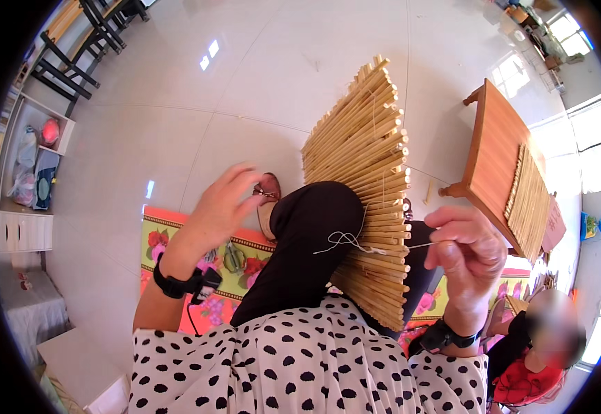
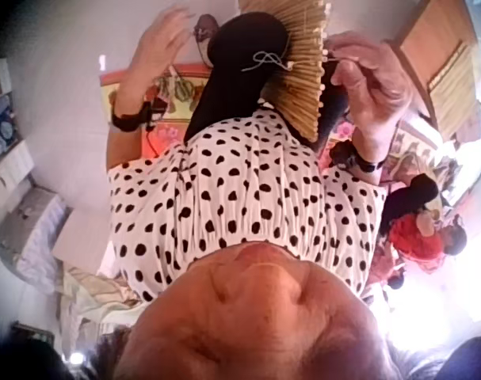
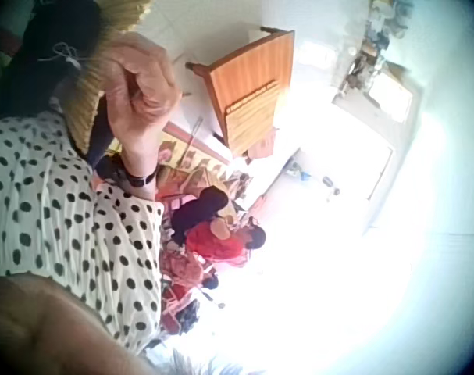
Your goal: The person sits on a floral mat on the floor and weaves a bamboo mat by hand. They hold a bundle of bamboo strips and use a needle and thread to stitch them together, creating a woven pattern. The person occasionally adjusts the mat and pulls the thread to secure the weave.
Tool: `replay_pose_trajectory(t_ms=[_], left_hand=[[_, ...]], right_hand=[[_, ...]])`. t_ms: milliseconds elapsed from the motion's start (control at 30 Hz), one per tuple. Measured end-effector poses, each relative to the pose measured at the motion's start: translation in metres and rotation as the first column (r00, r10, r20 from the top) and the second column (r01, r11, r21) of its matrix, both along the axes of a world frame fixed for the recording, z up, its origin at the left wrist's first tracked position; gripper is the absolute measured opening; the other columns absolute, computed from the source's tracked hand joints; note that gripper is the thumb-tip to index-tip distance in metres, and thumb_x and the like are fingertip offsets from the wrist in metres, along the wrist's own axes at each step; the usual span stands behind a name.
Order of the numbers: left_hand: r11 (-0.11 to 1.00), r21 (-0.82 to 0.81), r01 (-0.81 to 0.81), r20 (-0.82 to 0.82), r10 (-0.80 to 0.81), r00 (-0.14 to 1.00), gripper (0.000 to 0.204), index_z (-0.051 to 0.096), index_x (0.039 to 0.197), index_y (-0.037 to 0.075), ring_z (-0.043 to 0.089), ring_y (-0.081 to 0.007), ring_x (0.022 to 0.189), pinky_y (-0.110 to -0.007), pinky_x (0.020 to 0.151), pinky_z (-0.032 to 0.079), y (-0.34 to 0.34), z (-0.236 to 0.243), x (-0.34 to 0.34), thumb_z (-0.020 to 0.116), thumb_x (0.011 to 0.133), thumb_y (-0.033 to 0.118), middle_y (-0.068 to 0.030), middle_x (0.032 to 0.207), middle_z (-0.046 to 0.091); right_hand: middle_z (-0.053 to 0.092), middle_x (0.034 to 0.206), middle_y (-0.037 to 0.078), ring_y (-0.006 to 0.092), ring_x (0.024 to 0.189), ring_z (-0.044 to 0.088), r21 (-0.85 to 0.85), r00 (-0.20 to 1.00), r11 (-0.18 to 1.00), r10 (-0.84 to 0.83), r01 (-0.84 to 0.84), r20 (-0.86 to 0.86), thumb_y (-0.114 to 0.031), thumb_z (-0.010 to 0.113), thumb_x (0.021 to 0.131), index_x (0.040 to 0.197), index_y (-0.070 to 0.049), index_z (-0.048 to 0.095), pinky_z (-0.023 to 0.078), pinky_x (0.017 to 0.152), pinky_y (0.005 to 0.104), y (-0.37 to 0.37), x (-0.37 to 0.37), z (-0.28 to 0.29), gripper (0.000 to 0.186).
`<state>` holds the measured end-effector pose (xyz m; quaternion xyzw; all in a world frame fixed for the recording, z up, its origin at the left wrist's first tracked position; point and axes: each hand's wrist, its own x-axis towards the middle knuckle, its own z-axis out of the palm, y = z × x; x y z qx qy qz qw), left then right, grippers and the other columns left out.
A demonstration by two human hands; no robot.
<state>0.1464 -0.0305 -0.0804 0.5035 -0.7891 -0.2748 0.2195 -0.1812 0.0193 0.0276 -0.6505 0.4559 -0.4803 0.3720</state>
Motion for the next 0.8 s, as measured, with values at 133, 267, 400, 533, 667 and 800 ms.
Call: replay_pose_trajectory(t_ms=[133,267,400,533,667,800], left_hand=[[0.903,0.061,0.425,-0.564,-0.320,0.761,0.032,0.054,0.124,0.000,0.061,-0.0194,0.102,-0.033,0.086,0.050,-0.005,0.085,-0.089,0.056,0.096,0.014,-0.0146,0.120,0.060],[0.778,0.215,0.590,-0.722,-0.280,0.633,0.018,0.057,0.112,-0.001,0.060,-0.0125,0.069,-0.025,0.063,0.048,0.003,0.104,-0.125,0.053,0.099,0.010,-0.0059,0.082,0.063],[0.810,0.143,0.569,-0.757,-0.281,0.590,0.009,0.058,0.096,-0.001,0.049,-0.0064,0.055,-0.022,0.051,0.039,0.003,0.104,-0.133,0.053,0.099,0.006,-0.0007,0.064,0.055],[0.766,0.248,0.593,-0.720,-0.263,0.642,0.010,0.060,0.093,-0.002,0.050,-0.0063,0.055,-0.022,0.050,0.039,-0.003,0.103,-0.121,0.055,0.097,0.005,-0.0010,0.065,0.056],[0.751,0.300,0.589,-0.644,-0.296,0.705,0.012,0.060,0.090,-0.003,0.058,-0.0118,0.065,-0.022,0.058,0.044,-0.009,0.100,-0.101,0.056,0.096,0.007,-0.0073,0.075,0.063],[0.926,-0.119,0.359,-0.356,-0.378,0.855,0.025,0.060,0.112,-0.002,0.059,-0.0203,0.099,-0.027,0.073,0.050,-0.015,0.076,-0.090,0.059,0.096,0.019,-0.0178,0.118,0.059]], right_hand=[[0.065,0.101,0.012,0.0110,0.071,0.060,-0.153,0.979,0.988,-0.028,-0.002,-0.200,0.009,0.069,0.076,0.088,-0.001,0.072,0.047,0.059,0.0221,0.001,0.002,0.005,0.016],[0.063,0.100,0.010,0.0123,0.074,0.061,-0.242,0.965,0.968,-0.125,0.067,-0.230,0.008,0.070,0.077,0.089,-0.001,0.072,0.048,0.062,0.0231,0.004,0.007,0.010,0.015],[0.063,0.097,0.010,0.0126,0.076,0.061,-0.198,0.977,0.969,-0.174,0.148,-0.123,0.007,0.069,0.080,0.089,0.001,0.071,0.048,0.065,0.0224,0.009,0.007,0.010,0.011],[0.063,0.097,0.010,0.0107,0.073,0.059,-0.213,0.981,0.968,-0.160,0.135,-0.107,0.006,0.069,0.081,0.089,0.002,0.071,0.047,0.061,0.0214,0.009,0.011,0.009,0.010],[0.064,0.098,0.009,0.0081,0.066,0.057,-0.183,0.974,0.958,-0.225,0.219,-0.015,0.007,0.068,0.081,0.088,0.002,0.071,0.044,0.056,0.0199,0.008,0.001,0.009,0.009],[0.064,0.097,0.009,0.0083,0.066,0.058,-0.174,0.969,0.963,-0.226,0.206,-0.104,0.008,0.069,0.079,0.087,0.001,0.071,0.044,0.056,0.0199,0.004,-0.005,0.008,0.011]])
